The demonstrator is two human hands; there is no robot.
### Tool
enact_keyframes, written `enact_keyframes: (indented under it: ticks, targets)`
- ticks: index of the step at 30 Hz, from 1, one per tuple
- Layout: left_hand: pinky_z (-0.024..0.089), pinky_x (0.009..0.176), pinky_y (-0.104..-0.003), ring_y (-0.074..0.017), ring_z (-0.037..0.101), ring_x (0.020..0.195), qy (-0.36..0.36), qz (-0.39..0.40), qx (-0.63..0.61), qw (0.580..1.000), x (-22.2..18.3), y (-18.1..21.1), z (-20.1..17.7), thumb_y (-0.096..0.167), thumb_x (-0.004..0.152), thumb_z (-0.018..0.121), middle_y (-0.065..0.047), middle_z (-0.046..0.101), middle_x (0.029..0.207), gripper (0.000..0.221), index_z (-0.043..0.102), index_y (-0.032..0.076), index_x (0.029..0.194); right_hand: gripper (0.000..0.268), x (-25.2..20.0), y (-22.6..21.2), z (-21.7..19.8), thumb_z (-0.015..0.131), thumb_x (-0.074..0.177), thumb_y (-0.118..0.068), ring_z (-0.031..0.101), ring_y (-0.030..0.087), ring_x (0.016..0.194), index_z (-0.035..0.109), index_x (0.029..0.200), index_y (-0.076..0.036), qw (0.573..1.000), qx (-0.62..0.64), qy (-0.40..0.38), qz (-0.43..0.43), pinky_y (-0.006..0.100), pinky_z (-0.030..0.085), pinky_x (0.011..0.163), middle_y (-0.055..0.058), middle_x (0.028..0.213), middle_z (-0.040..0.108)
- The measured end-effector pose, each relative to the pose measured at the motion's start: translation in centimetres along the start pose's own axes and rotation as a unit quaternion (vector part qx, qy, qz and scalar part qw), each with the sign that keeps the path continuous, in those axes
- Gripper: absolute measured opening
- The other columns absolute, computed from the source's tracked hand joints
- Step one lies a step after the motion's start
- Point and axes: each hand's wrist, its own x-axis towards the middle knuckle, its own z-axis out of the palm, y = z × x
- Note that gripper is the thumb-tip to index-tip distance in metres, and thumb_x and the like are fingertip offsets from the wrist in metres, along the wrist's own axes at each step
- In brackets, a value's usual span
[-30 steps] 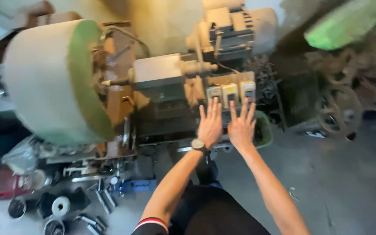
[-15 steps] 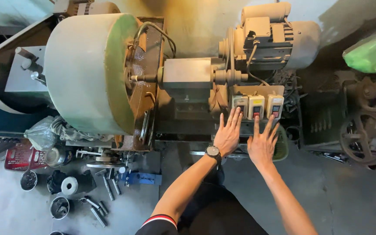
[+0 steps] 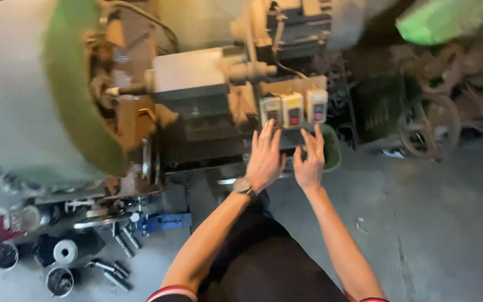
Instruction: The person is using a lathe-like machine to process a small metal part.
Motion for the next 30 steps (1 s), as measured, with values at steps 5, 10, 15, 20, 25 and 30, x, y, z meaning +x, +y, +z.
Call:
enact_keyframes:
  ticks: [5,10,15,20,25,30]
  targets:
    - [0.056,0.084,-0.042,-0.0386,0.07,0.098,-0.076,-0.085,-0.299,0.948,-5.8,-1.6,-2.9,0.01,0.092,0.067,-0.02,0.07,0.112,0.033,0.063,0.002,0.124,0.026,-14.1,5.1,5.0,0.064,0.1,-0.018,0.07,0.029,0.086,0.066,0.122,-0.003,0.846,0.167,0.013,0.507,0.042,0.057,0.077,0.018,0.102,0.073]
    - [0.057,0.08,-0.04,-0.0375,0.072,0.095,-0.07,-0.177,-0.328,0.925,-11.1,-3.9,-3.1,0.01,0.094,0.066,-0.021,0.072,0.108,0.031,0.064,0.0,0.123,0.037,-39.3,11.1,22.3,0.059,0.102,-0.037,0.067,0.034,0.105,0.068,0.115,-0.004,0.828,0.047,-0.264,0.493,0.046,0.051,0.088,0.017,0.108,0.073]
    - [0.058,0.084,-0.037,-0.0313,0.075,0.097,-0.085,-0.24,-0.348,0.903,-12.9,-6.6,-2.9,0.008,0.094,0.066,-0.019,0.074,0.107,0.033,0.062,0.0,0.125,0.046,-41.1,8.0,36.6,0.063,0.089,-0.039,0.064,0.036,0.116,0.063,0.125,-0.009,0.896,0.089,-0.28,0.333,0.05,0.048,0.098,0.015,0.124,0.069]
    - [0.057,0.086,-0.038,-0.0305,0.074,0.096,-0.07,-0.246,-0.321,0.912,-13.7,-7.5,-1.6,0.005,0.092,0.067,-0.016,0.073,0.104,0.034,0.063,0.001,0.125,0.039,-39.6,0.7,38.0,0.049,0.106,-0.032,0.056,0.026,0.134,0.06,0.134,-0.007,0.771,0.198,-0.444,0.412,0.041,0.045,0.11,0.016,0.142,0.061]
    - [0.053,0.082,-0.04,-0.0345,0.066,0.094,-0.025,-0.172,-0.282,0.944,-13.3,-8.0,-2.5,0.003,0.088,0.07,-0.017,0.071,0.107,0.028,0.067,0.002,0.116,0.032,-29.9,-9.0,20.9,0.061,0.096,-0.018,0.06,0.021,0.108,0.059,0.126,-0.006,0.632,0.469,-0.393,0.475,0.035,0.05,0.095,0.011,0.121,0.065]
    - [0.053,0.086,-0.04,-0.0326,0.067,0.097,-0.018,-0.191,-0.299,0.935,-13.2,-9.9,-2.8,0.004,0.092,0.069,-0.015,0.07,0.105,0.019,0.068,0.003,0.111,0.035,-20.9,2.2,7.6,0.067,0.093,-0.033,0.076,0.02,0.072,0.074,0.1,0.0,0.611,0.466,-0.33,0.549,0.035,0.063,0.069,0.012,0.08,0.077]
